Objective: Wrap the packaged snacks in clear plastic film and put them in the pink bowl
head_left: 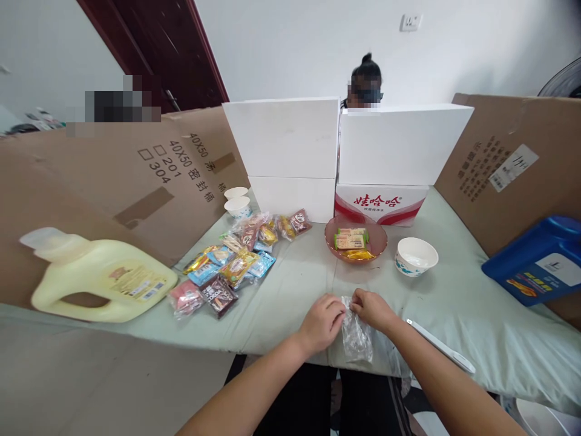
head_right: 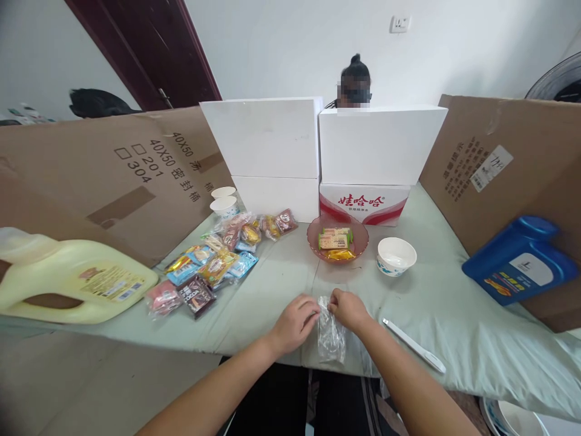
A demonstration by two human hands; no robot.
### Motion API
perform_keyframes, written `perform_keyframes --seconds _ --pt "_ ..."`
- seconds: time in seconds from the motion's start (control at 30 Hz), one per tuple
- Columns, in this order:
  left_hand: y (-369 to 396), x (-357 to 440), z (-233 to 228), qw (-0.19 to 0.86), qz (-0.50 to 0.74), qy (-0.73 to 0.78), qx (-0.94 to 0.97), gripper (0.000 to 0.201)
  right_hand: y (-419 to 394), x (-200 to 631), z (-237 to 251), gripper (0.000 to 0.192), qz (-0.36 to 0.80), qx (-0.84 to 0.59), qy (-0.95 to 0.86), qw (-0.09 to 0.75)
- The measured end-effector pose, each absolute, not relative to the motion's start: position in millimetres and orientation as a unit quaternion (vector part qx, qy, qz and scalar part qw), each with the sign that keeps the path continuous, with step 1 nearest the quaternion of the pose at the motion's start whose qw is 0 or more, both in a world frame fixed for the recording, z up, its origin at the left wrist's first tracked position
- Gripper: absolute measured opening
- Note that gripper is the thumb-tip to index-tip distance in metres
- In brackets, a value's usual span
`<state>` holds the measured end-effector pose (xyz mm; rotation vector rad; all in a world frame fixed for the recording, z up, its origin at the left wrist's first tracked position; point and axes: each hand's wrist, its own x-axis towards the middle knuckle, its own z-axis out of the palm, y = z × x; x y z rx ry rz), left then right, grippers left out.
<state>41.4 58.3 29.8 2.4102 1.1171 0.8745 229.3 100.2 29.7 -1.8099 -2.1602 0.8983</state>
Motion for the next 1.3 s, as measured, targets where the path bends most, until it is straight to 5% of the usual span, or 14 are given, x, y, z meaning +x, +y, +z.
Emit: perform_keyframes --seconds 0.1,0.27,0.47,0.57,0.7,0.8,0.93,1.13,1.3 --pt "75.8 51.5 16.7 0.164 0.269 0.33 0.89 0.011 97.7 231.2 31.5 0.01 0.322 -0.608 -0.718 0.107" --pt "79.5 55.8 2.3 0.145 0.255 0.337 0.894 0.012 65.4 240.2 28.4 0.049 0.387 -0.611 -0.672 0.161" --pt "77.2 53.1 3.8 0.132 0.22 0.33 0.908 0.023 9.9 259.0 12.0 0.056 0.492 -0.574 -0.614 0.226" --pt "77.3 54.3 4.9 0.125 0.209 0.334 0.91 0.024 -4.3 266.6 12.2 0.049 0.411 -0.578 -0.672 0.21" --pt "76.4 55.0 7.1 0.122 0.197 0.338 0.912 0.027 -15.9 264.0 20.8 0.034 0.085 -0.586 -0.782 0.193" --pt "76.0 54.7 7.7 0.123 0.19 0.338 0.914 0.03 -27.6 251.2 16.9 0.052 -0.06 -0.494 -0.851 0.168" --pt "75.8 54.2 5.6 0.122 0.184 0.336 0.916 0.033 -59.2 238.2 -7.9 0.066 -0.09 -0.455 -0.876 0.132" --pt "76.2 50.2 3.4 0.166 0.22 0.322 0.906 0.038 -82.7 261.9 -7.3 0.045 -0.035 -0.315 -0.932 0.173" --pt "75.6 46.3 7.5 0.184 0.284 0.318 0.886 0.034 -47.6 262.7 3.2 0.048 -0.072 -0.402 -0.9 0.15"
